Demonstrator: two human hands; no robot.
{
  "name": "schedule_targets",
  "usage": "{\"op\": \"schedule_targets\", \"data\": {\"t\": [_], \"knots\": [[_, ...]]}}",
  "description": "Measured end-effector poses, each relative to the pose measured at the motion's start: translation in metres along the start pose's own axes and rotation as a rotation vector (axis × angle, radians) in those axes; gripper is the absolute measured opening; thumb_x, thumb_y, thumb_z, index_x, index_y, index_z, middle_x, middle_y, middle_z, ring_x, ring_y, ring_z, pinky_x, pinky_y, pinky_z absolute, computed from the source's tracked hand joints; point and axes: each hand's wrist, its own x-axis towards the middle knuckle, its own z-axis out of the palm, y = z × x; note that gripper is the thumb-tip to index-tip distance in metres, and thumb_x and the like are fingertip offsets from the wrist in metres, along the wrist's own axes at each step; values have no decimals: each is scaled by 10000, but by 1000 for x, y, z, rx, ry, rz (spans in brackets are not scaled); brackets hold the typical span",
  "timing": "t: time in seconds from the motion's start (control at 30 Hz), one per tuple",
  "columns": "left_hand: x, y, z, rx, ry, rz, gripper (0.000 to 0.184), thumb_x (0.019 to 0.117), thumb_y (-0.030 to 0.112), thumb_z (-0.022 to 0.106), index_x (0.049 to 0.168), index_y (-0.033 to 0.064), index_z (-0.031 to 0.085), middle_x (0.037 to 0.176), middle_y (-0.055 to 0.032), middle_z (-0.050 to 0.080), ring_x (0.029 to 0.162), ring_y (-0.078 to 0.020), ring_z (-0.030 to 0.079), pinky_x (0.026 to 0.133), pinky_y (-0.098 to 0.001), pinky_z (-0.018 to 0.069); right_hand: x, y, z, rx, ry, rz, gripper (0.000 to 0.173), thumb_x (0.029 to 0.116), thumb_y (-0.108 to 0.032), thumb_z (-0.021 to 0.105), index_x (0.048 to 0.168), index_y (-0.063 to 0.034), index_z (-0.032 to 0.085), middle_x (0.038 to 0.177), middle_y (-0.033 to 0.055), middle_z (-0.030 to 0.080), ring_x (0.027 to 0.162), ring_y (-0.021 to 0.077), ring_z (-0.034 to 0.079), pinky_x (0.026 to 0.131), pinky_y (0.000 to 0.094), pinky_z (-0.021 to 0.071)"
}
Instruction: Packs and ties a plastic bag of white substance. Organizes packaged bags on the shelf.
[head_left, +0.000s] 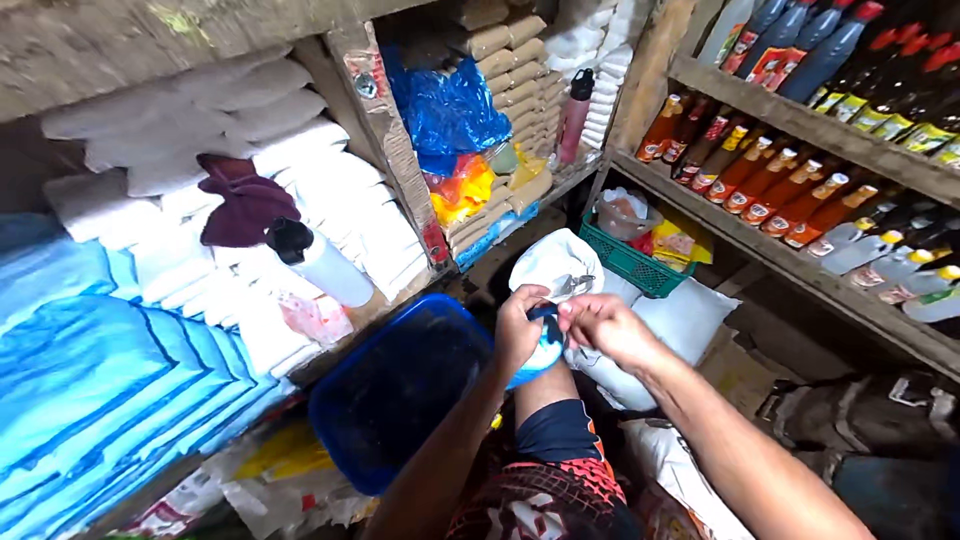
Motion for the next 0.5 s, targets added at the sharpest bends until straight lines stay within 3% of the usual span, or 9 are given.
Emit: {"op": "schedule_targets", "data": {"t": [0.07, 0.17, 0.23, 0.3, 0.33, 0.4, 0.43, 0.5], "knots": [[0, 11, -13, -182, -114, 38, 162, 963, 77, 688, 1120, 43, 700, 938, -52, 766, 867, -149, 734, 817, -370, 625, 17, -2, -14, 82, 8, 0, 389, 1094, -231, 452, 868, -9, 675, 607, 25, 587, 531, 90, 531, 539, 266, 473], [-1, 27, -51, -298, -338, 67, 191, 1018, 145, 592, 1098, 15, 708, 920, -106, 756, 858, -204, 722, 818, -398, 599, 24, -13, -23, 51, -67, -18, 392, 1099, -237, 451, 874, -7, 675, 597, 35, 575, 517, 99, 511, 515, 261, 439], [-7, 44, -77, -201, -428, 101, 185, 1024, 167, 596, 1085, 40, 717, 961, -86, 761, 897, -189, 723, 845, -392, 601, 15, -21, -23, -7, -159, -102, 378, 1097, -213, 442, 883, -7, 675, 599, 55, 581, 503, 120, 519, 492, 277, 448], [-20, 73, -96, 52, -478, 188, 178, 1026, 225, 629, 1097, 104, 738, 1052, 5, 753, 984, -96, 708, 916, -341, 598, -2, -28, -30, -148, -264, -254, 342, 1089, -180, 431, 912, -25, 679, 663, 42, 622, 571, 118, 589, 549, 290, 524], [-27, 89, -101, 157, -499, 260, 189, 1029, 229, 619, 1112, 115, 746, 1141, 27, 738, 1076, -69, 684, 1003, -342, 566, -11, -29, -36, -215, -301, -349, 327, 1083, -176, 436, 938, -38, 694, 718, 17, 652, 655, 99, 627, 630, 288, 558], [-36, 125, -98, 286, -533, 451, 228, 1060, 264, 557, 1079, 114, 728, 1357, 15, 661, 1311, -96, 573, 1194, -451, 399, -26, -30, -51, -223, -344, -495, 329, 1076, -196, 448, 976, -42, 720, 824, 5, 691, 836, 103, 652, 805, 316, 559], [-37, 143, -91, 335, -528, 545, 258, 1081, 289, 507, 1061, 122, 704, 1424, 8, 613, 1374, -112, 519, 1232, -506, 324, -29, -29, -59, -154, -339, -552, 328, 1079, -230, 470, 972, -51, 723, 849, 7, 701, 863, 105, 659, 829, 321, 560], [-27, 178, -70, 353, -470, 638, 235, 1067, 232, 496, 1014, 127, 699, 1460, 23, 582, 1426, -98, 459, 1270, -551, 220, -23, -24, -67, 59, -237, -665, 289, 1065, -346, 549, 981, -148, 742, 896, -38, 727, 830, 65, 687, 771, 277, 595]]}}
